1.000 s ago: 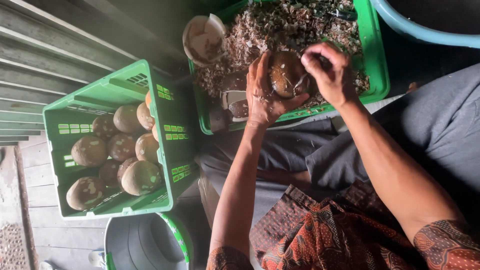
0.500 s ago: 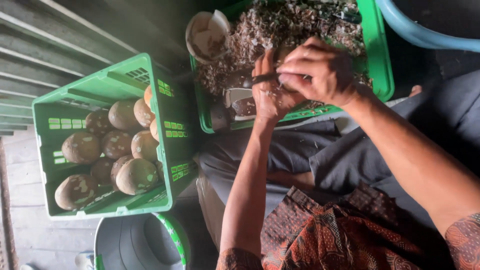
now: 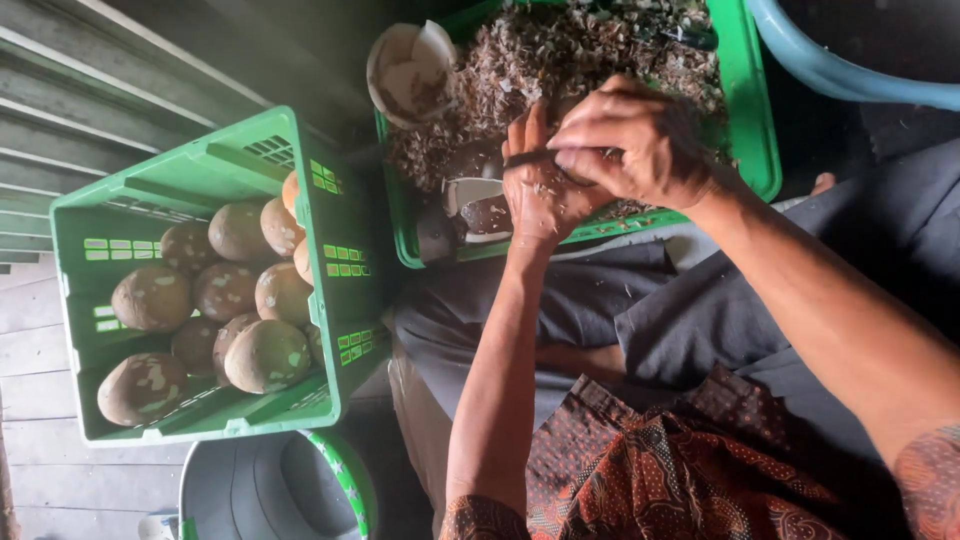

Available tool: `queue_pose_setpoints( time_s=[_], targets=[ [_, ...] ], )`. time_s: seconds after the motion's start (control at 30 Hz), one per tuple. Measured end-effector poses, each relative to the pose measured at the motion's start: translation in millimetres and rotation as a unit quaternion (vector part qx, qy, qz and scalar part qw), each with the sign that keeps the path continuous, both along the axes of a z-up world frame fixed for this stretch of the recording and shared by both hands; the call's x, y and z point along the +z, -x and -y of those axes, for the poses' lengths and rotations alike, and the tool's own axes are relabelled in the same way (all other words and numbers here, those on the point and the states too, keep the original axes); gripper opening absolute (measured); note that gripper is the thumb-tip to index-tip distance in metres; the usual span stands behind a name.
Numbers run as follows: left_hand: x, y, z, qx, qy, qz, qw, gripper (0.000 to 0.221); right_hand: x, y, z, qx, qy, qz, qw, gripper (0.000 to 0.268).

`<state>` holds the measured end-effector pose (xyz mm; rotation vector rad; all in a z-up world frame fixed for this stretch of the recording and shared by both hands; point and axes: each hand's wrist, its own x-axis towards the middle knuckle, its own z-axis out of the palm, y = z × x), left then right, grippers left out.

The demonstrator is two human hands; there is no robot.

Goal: Using a small metal tool to scrape off the remaining husk and fibers from a coconut shell to clean it.

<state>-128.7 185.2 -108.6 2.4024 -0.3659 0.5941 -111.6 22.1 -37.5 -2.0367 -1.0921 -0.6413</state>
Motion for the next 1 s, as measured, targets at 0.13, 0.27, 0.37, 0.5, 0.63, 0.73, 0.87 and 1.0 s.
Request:
queue_pose_setpoints(
  time_s=[0.13, 0.27, 0.37, 0.5, 0.63, 0.73, 0.87, 1.0],
  targets=[
    [21, 4, 6, 0.042, 0.068, -0.075, 0.994, 0.109, -23, -23, 18, -0.001, -0.072, -0.164, 0.984, 0.021],
    [18, 5, 6, 0.048, 0.041, -0.016, 0.998, 0.099, -11, -4, 5, 0.019, -0.075, -0.114, 0.99, 0.018],
    [24, -6, 10, 0.064, 0.048, 0.028, 0.996, 0.089, 4, -13, 9, 0.005, -0.098, -0.1, 0.99, 0.015],
    [-9, 3, 2, 0.045, 0.046, 0.002, 0.998, 0.123, -4, 6, 5, -0.008, -0.085, -0.077, 0.993, 0.016],
    [5, -3, 10, 0.048, 0.054, -0.002, 0.997, 0.115, -29, -12, 19, -0.024, -0.16, -0.213, 0.963, 0.011],
    [-10, 7, 4, 0.026, 0.01, 0.133, 0.991, 0.105, -36, 5, 9, -0.005, -0.122, -0.111, 0.986, 0.011],
    [11, -1, 8, 0.058, 0.033, 0.016, 0.998, 0.112, -36, -7, 16, -0.023, -0.179, -0.197, 0.964, 0.011],
    [6, -4, 4, 0.037, 0.05, 0.004, 0.998, 0.11, -49, -12, 6, 0.043, -0.293, -0.232, 0.927, 0.012]
  ],
)
